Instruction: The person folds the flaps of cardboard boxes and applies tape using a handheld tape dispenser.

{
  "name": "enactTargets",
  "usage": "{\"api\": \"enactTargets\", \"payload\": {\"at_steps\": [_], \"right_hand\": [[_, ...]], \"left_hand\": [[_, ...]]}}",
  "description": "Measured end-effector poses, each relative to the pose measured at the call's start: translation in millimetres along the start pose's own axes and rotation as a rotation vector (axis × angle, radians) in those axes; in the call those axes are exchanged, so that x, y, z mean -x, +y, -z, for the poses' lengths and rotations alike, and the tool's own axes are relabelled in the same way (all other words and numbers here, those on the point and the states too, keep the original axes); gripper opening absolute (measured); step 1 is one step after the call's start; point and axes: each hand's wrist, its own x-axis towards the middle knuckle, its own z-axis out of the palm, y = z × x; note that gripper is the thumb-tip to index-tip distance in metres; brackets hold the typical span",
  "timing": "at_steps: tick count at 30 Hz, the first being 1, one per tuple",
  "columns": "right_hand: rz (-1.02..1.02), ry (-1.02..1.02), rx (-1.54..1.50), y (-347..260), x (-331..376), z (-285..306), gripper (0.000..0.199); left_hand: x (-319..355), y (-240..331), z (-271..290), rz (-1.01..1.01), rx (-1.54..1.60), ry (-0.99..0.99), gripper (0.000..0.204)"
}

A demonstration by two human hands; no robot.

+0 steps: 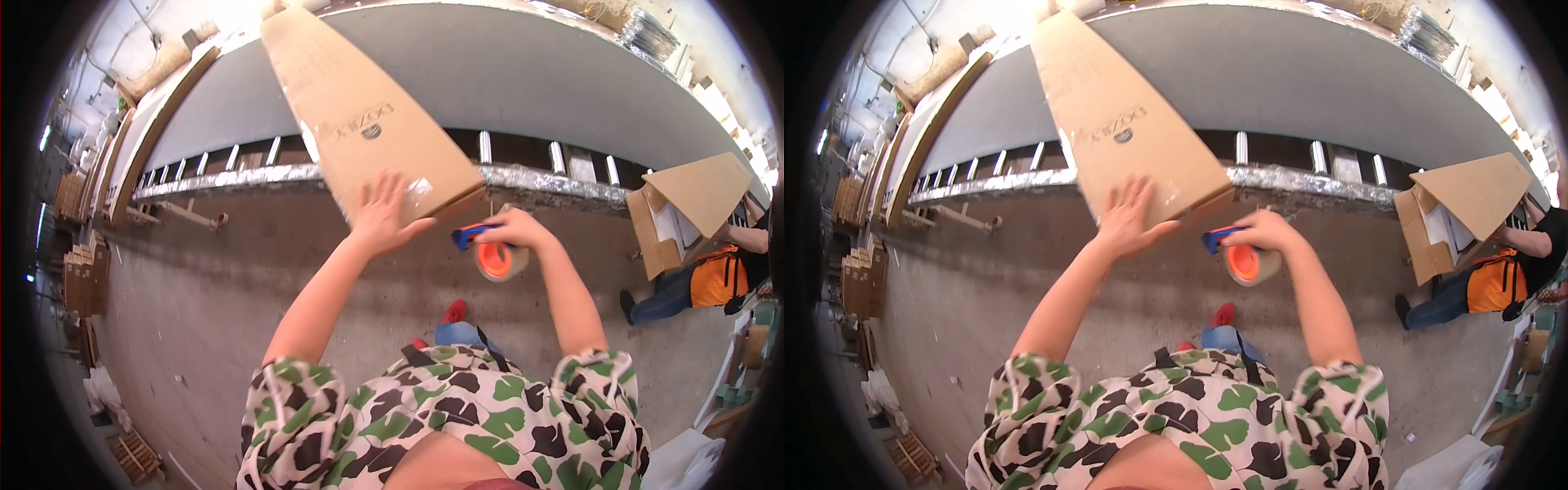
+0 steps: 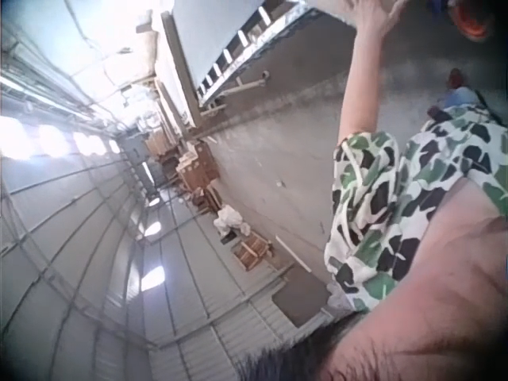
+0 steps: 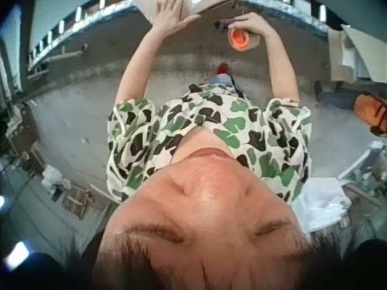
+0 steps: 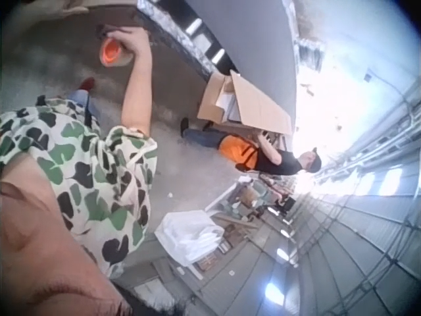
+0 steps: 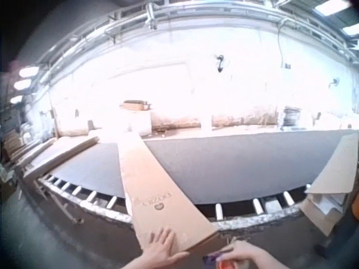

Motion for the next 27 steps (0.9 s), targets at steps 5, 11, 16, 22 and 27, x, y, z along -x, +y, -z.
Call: {"api": "enactTargets", "payload": {"at_steps": [5,11,16,22,27], "right_hand": [[-0.027,0.115,-1.170,17,-14,93,0.046],[0.047,-0.235,-0.800,35,-72,85,0.040],[-0.075,0.085,-1.001,23,12,10,0.057],[-0.092,0.390,-1.158,-1,18,-52,0.056],[-0.038,0.750,-1.242,-49,12,-111,0.035]], "left_hand": [[4,-28,10,-0.127,0.087,0.225,0.079],[-30,2,7,-0.303,0.099,0.055,0.068],[-27,-8,2,-0.346,0.137,0.058,0.060],[-48,-61,18,-0.682,0.089,-0.104,0.063],[-55,-85,12,-0.827,0.173,0.017,0.043]]}}
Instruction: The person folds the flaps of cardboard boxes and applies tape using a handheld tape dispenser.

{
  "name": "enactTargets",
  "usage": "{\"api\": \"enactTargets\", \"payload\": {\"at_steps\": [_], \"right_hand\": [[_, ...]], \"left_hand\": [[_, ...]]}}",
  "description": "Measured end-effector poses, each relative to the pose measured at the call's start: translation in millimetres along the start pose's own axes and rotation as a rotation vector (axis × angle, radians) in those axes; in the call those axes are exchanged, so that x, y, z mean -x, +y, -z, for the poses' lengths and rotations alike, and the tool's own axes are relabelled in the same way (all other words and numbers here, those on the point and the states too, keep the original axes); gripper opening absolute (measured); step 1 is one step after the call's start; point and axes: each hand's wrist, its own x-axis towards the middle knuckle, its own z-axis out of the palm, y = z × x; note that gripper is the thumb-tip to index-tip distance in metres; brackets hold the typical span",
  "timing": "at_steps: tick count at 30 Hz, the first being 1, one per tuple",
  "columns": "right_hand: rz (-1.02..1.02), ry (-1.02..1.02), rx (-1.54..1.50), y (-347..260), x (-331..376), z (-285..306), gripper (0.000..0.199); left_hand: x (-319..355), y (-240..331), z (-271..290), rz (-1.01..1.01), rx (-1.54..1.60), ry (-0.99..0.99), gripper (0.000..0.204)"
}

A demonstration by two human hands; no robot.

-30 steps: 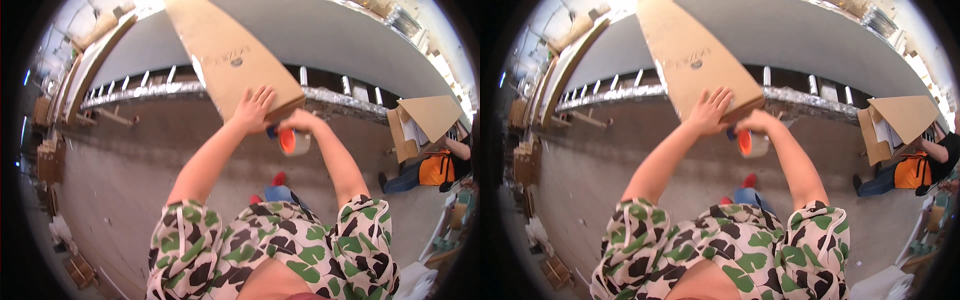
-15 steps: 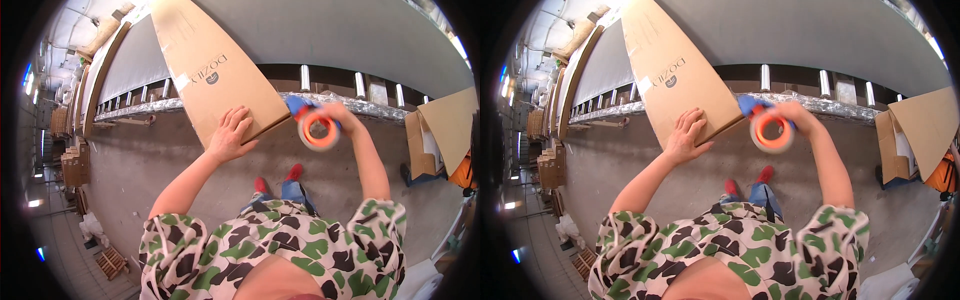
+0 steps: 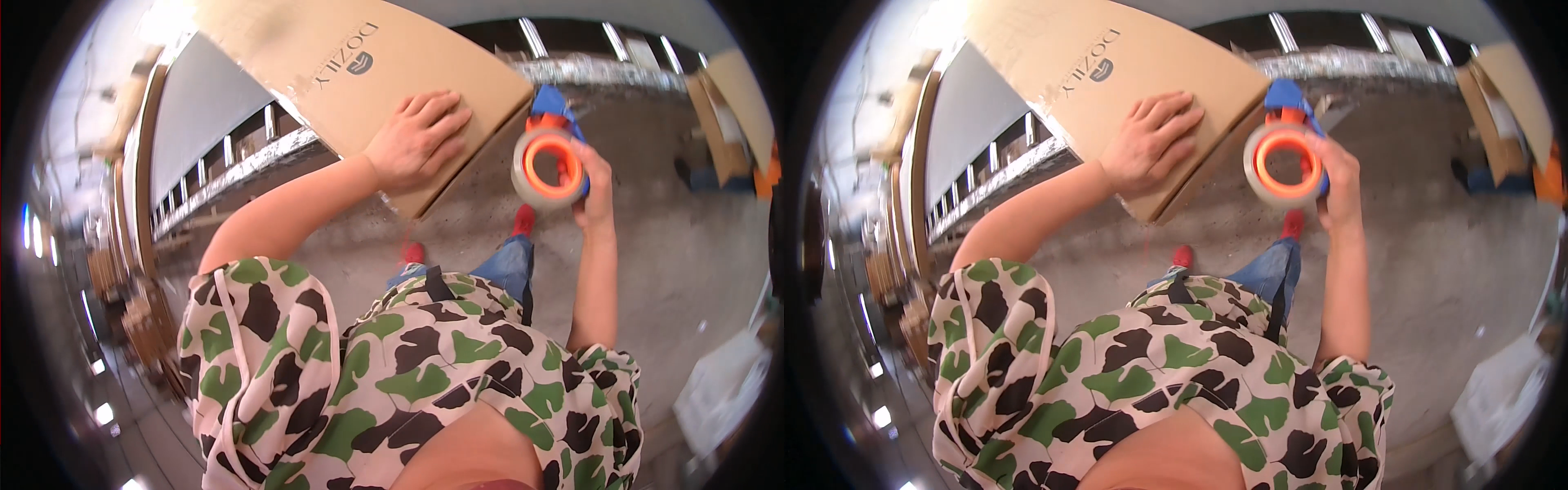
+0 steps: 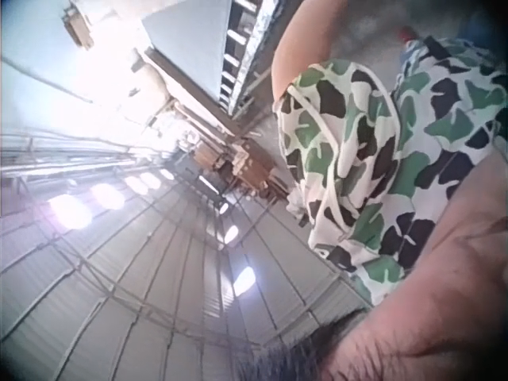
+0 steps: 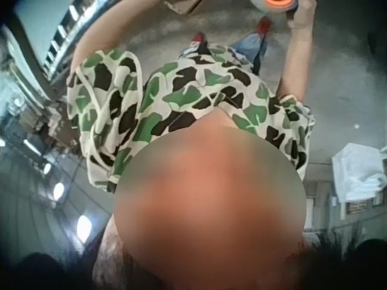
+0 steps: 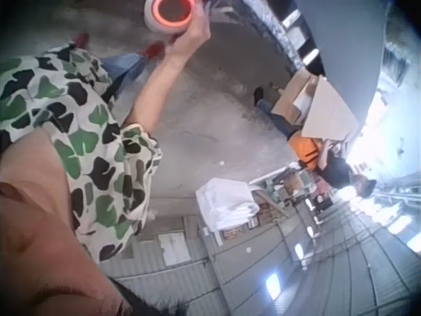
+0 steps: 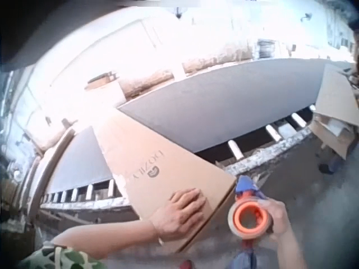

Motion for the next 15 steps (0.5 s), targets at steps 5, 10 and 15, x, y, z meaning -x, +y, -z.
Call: {"api": "enactTargets", "payload": {"at_steps": [5,10,15], "right_hand": [[0.220,0.069,0.149,101,116,-85,0.049],[0.177,0.012,0.275,198,200,-179,0.062],[0.105,-0.079,0.035,173,118,-183,0.045]], "left_hand": [[5,-9,-20,-0.040,0.058,0.164,0.033],[17,-6,-15,-0.040,0.011,0.172,0.045],[17,-9,4,-0.014,0.098,-0.153,0.111]]}}
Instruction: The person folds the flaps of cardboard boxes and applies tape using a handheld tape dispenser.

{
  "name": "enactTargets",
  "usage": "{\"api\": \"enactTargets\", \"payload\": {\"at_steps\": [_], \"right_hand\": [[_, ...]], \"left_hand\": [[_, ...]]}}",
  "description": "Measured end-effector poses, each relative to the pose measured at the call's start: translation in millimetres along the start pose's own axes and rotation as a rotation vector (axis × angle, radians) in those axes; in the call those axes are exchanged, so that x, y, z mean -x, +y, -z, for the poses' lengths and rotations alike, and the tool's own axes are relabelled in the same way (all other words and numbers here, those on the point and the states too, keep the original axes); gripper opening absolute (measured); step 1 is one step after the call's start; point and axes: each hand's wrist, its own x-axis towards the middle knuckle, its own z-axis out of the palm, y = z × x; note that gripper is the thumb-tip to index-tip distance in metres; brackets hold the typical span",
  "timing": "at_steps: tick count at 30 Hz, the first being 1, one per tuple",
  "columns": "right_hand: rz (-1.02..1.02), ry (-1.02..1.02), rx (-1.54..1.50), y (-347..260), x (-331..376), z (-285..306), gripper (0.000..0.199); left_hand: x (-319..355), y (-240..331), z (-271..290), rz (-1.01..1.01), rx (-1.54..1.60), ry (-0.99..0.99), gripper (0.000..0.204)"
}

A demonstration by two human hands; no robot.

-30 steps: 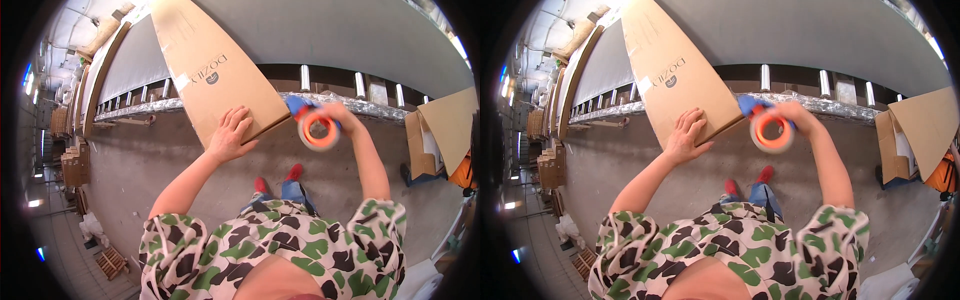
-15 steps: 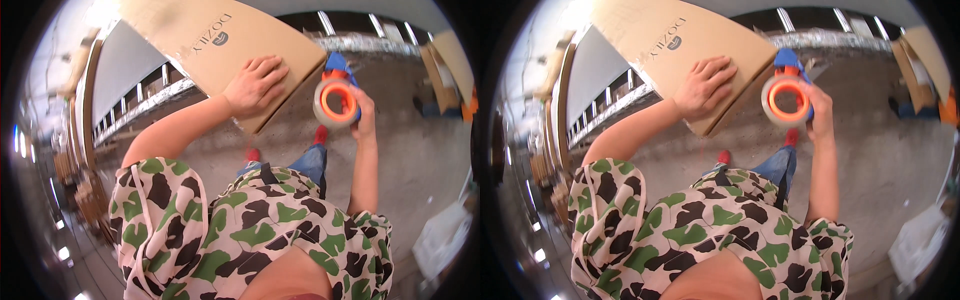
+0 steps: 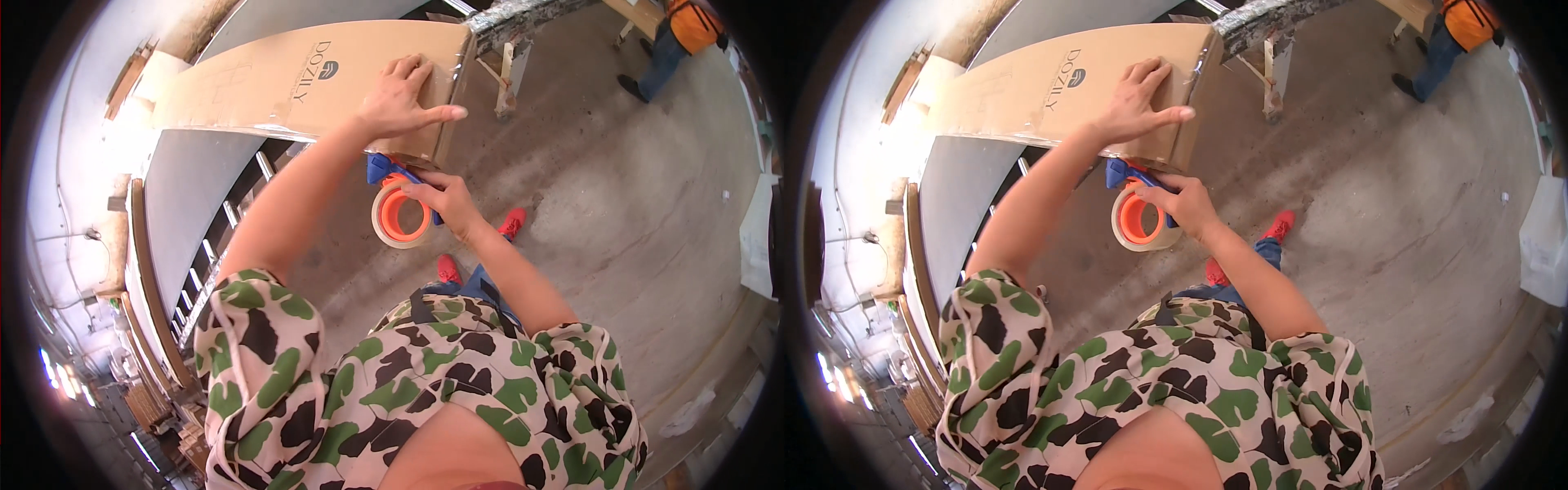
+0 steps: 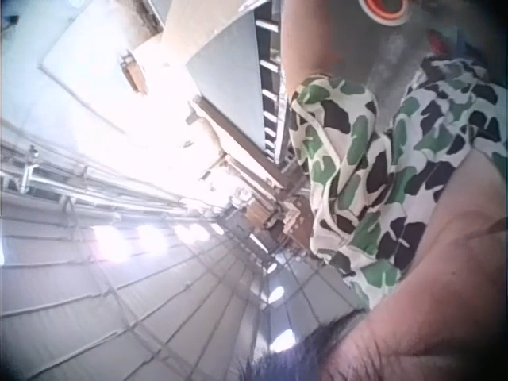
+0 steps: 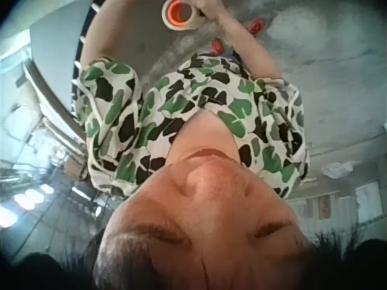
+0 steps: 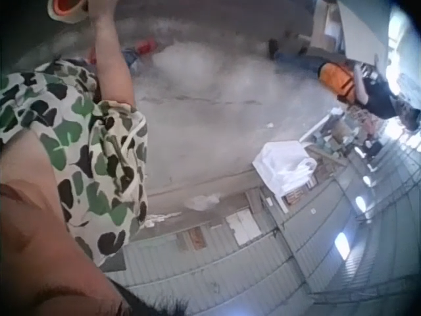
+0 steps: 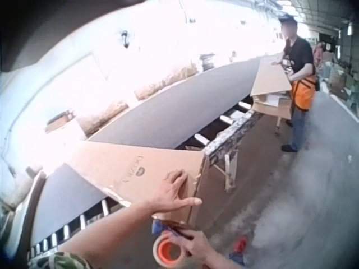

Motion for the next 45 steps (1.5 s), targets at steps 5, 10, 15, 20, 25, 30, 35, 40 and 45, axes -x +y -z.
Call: {"api": "enactTargets", "payload": {"at_steps": [5,10,15,20,25,30,35,40,45], "right_hand": [[-0.037,-0.040,0.232,3,0,6,0.039],[-0.090,-0.040,-0.407,39,-34,-24,0.043],[0.198,-0.061,0.216,46,31,49,0.053],[0.154,0.370,-0.208,30,30,118,0.047],[0.315,0.293,0.012,85,49,25,0.063],[0.132,0.174,0.107,71,2,19,0.055],[0.083,0.004,-0.057,63,-14,36,0.038],[-0.108,0.283,-0.259,94,64,150,0.051],[-0.095,0.456,-0.367,45,62,219,0.054]], "left_hand": [[30,-4,38,-0.222,-0.261,-0.340,0.118],[16,0,39,-0.309,-0.431,-0.438,0.121],[43,-38,36,-0.434,-0.398,-0.357,0.118],[35,-23,38,-0.366,-0.453,-0.405,0.121],[39,-28,37,-0.338,-0.421,-0.428,0.122],[29,24,20,-0.608,-0.203,-0.299,0.079],[-8,67,-27,-0.514,-0.827,-1.133,0.058],[14,-28,1,-0.789,-0.358,-0.428,0.091],[-63,-27,-12,-0.506,-0.506,-0.289,0.095]]}}
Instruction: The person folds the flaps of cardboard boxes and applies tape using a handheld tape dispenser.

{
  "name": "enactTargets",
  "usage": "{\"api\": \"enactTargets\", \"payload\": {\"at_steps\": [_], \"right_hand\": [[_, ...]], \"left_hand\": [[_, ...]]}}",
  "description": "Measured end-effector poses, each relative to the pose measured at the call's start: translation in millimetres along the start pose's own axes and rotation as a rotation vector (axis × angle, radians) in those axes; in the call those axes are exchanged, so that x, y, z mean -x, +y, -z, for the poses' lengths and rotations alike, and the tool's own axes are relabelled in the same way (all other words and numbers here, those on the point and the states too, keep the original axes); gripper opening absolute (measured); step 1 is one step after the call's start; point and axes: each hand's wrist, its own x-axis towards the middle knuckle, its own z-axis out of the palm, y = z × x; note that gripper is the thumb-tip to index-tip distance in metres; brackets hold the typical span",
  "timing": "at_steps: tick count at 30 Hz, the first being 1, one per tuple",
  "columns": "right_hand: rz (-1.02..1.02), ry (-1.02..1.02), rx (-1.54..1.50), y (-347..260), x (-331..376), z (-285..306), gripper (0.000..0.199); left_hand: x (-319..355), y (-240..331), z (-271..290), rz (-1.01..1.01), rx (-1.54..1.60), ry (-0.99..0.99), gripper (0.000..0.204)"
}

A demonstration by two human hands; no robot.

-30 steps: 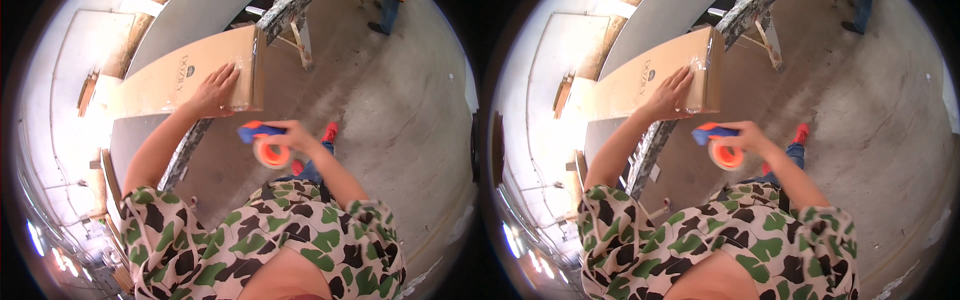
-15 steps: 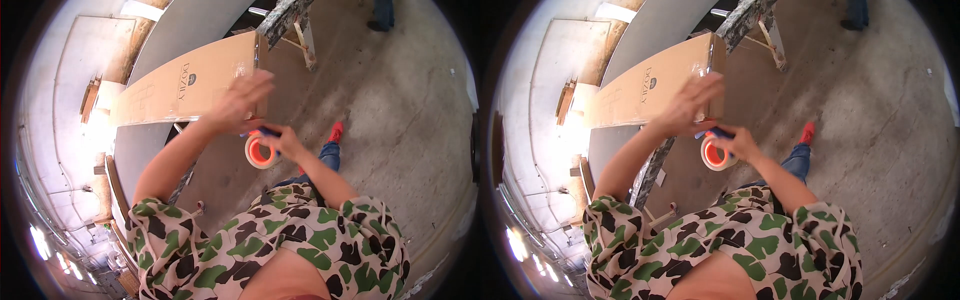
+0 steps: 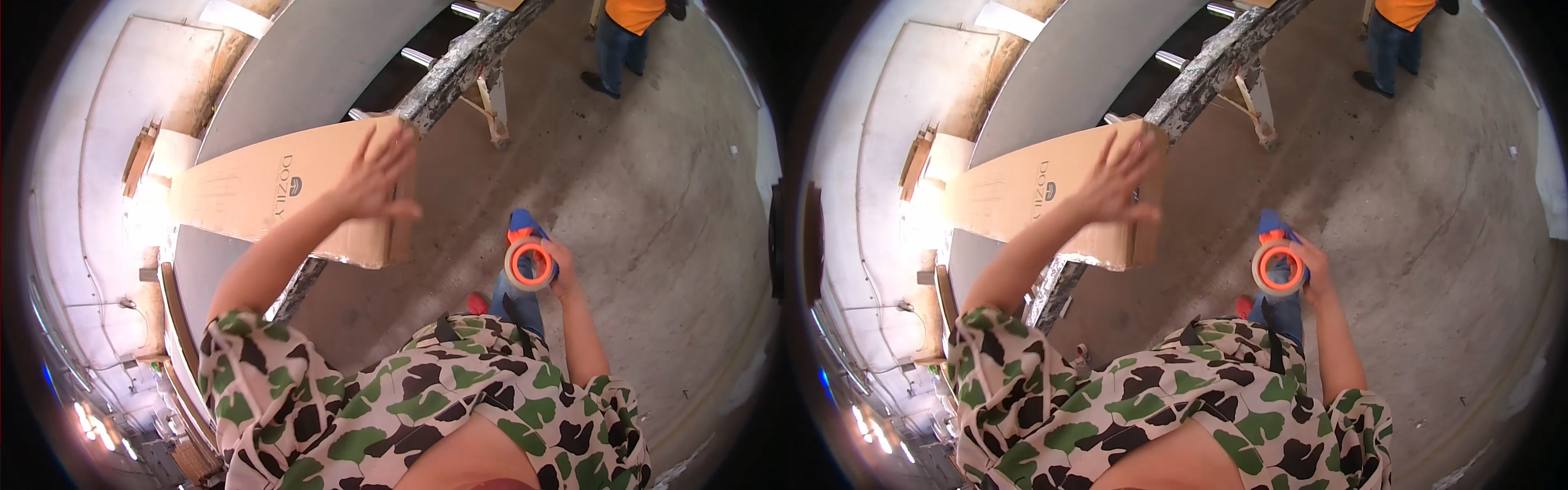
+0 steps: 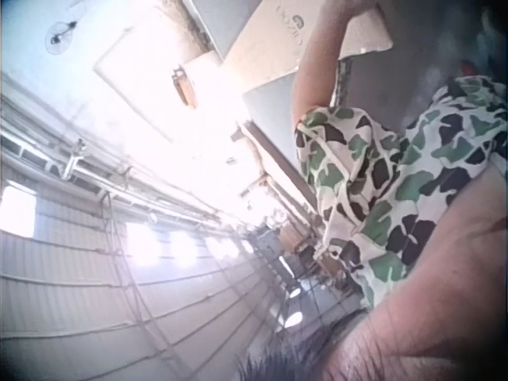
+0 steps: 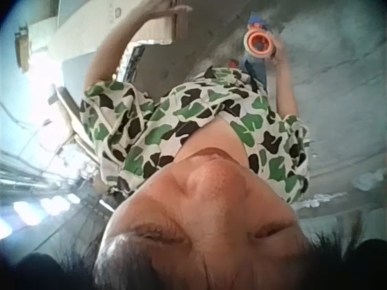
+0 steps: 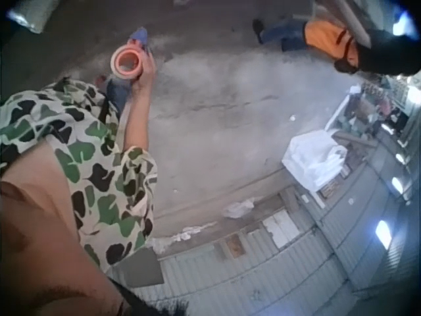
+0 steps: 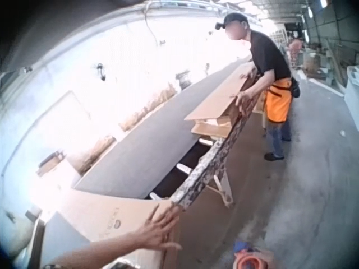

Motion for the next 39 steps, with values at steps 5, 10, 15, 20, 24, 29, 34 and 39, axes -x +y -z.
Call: {"api": "enactTargets", "payload": {"at_steps": [5,10,15,20,24,29,34,39], "right_hand": [[0.024,-0.234,0.117,-77,-74,-51,0.054],[0.001,-0.480,0.271,-139,-200,-108,0.057],[-0.070,-0.734,0.508,-155,-284,-200,0.042],[-0.122,-1.213,0.639,-94,-271,-213,0.049],[-0.294,-1.173,0.705,-98,-195,-130,0.063],[0.022,-1.233,0.961,-66,-174,-169,0.070],[0.481,-1.418,1.405,-79,-131,-206,0.061],[0.233,-0.975,1.063,-115,-166,-147,0.059]], "left_hand": [[-84,-65,4,0.260,-0.243,-0.090,0.059],[-51,-29,-40,0.546,0.294,0.328,0.021],[-6,50,-7,0.767,0.266,0.288,0.043],[18,63,-15,0.863,0.216,0.391,0.038],[24,75,-17,0.914,0.175,0.387,0.029],[27,63,-24,0.989,0.326,0.518,0.029],[-13,4,-4,0.663,0.463,-0.293,0.056],[30,-59,5,0.871,0.256,-0.756,0.085]]}}
